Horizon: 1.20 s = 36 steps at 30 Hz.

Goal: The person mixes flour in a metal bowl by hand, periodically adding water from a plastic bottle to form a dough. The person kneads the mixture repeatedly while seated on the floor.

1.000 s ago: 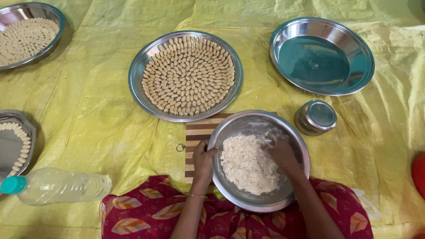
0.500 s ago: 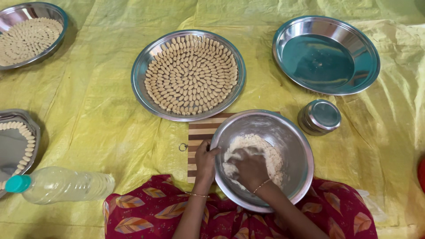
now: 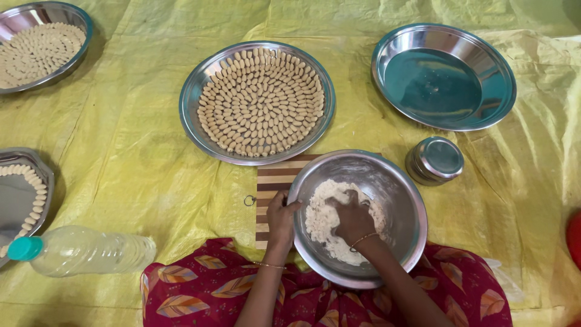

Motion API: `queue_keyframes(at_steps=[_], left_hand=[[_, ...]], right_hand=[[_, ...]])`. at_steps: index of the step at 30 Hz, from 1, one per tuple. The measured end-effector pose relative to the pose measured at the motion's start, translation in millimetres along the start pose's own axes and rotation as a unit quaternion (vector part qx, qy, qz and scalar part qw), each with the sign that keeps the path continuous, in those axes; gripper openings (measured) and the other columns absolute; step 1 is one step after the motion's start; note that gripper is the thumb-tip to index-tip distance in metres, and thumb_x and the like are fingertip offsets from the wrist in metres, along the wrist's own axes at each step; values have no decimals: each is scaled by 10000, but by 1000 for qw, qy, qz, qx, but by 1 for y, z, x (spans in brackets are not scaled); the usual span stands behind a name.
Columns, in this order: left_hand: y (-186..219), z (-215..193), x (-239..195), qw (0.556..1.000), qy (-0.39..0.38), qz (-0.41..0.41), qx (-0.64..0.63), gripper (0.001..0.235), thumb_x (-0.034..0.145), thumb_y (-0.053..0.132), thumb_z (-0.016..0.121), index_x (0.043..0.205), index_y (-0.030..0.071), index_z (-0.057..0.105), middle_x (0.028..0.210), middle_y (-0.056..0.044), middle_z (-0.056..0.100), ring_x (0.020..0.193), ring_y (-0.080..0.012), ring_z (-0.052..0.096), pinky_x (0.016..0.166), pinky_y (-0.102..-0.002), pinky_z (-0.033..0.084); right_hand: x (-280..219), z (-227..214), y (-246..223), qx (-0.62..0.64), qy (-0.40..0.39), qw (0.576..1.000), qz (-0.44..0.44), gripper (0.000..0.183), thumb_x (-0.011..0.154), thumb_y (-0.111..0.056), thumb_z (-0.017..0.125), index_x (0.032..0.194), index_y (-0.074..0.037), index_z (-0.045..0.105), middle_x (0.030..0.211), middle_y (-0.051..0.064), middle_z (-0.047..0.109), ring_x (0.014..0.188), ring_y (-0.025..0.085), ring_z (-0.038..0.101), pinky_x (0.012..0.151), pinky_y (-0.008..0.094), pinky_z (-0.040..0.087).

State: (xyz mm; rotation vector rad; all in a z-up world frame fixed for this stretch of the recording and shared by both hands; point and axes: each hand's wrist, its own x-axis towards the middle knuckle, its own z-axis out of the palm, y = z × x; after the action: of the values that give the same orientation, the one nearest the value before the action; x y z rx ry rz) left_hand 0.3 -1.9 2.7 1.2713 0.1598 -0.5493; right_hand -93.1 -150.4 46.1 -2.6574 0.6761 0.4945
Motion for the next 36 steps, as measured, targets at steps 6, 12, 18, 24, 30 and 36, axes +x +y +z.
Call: queue_keyframes(at_steps=[6, 12, 18, 24, 30, 36], left_hand=[[0, -1, -1, 1000, -8, -3, 5, 180, 842, -23, 666, 1017, -6, 629, 917, -139, 674, 756, -204, 666, 716, -322, 588], [-4, -2, 2, 1000, -8, 2, 12, 180, 832, -32, 669, 1007, -15, 631, 908, -140, 672, 749, -206, 658, 703, -328, 585], [-3, -1, 2, 1000, -4, -3, 2, 184, 831, -37, 664, 1011, -16, 633, 896, -134, 677, 749, -203, 658, 699, -321, 575], [-1, -1, 0, 1000, -7, 13, 12, 181, 835, -28, 666, 1012, -16, 633, 899, -135, 681, 749, -194, 647, 711, -316, 561], [-3, -1, 1, 1000, -7, 3, 3, 194, 825, -34, 662, 1015, -10, 629, 901, -134, 687, 750, -196, 655, 710, -312, 562], [-13, -4, 8, 995, 21, 47, 84, 296, 801, -17, 695, 1095, -16, 653, 984, -153, 706, 787, -194, 669, 719, -300, 553]], right_hand=[[13, 4, 15, 30, 40, 998, 25, 702, 760, -230, 820, 1408, -179, 556, 1181, 179, 718, 1071, 333, 710, 938, 454, 575], [14, -2, 25, 73, 64, 991, 92, 633, 798, -286, 779, 1384, -135, 594, 1062, 210, 735, 1015, 377, 719, 911, 481, 569], [19, 11, 35, 137, 205, 961, -127, 875, 667, -231, 886, 1383, 67, 479, 1342, 338, 582, 1219, 487, 593, 1022, 533, 469], [34, 3, 78, 276, 49, 958, 60, 693, 741, -374, 784, 1387, -168, 638, 1490, 196, 606, 1359, 329, 625, 1134, 432, 542], [48, 12, 44, 161, 68, 984, -29, 1028, 774, -577, 822, 1560, -140, 324, 1660, 237, 180, 1419, 448, 372, 1156, 504, 361], [19, 19, -5, -41, -27, 998, -40, 1152, 707, -563, 876, 1593, -231, 219, 1665, 191, 151, 1480, 467, 201, 1133, 689, 237]])
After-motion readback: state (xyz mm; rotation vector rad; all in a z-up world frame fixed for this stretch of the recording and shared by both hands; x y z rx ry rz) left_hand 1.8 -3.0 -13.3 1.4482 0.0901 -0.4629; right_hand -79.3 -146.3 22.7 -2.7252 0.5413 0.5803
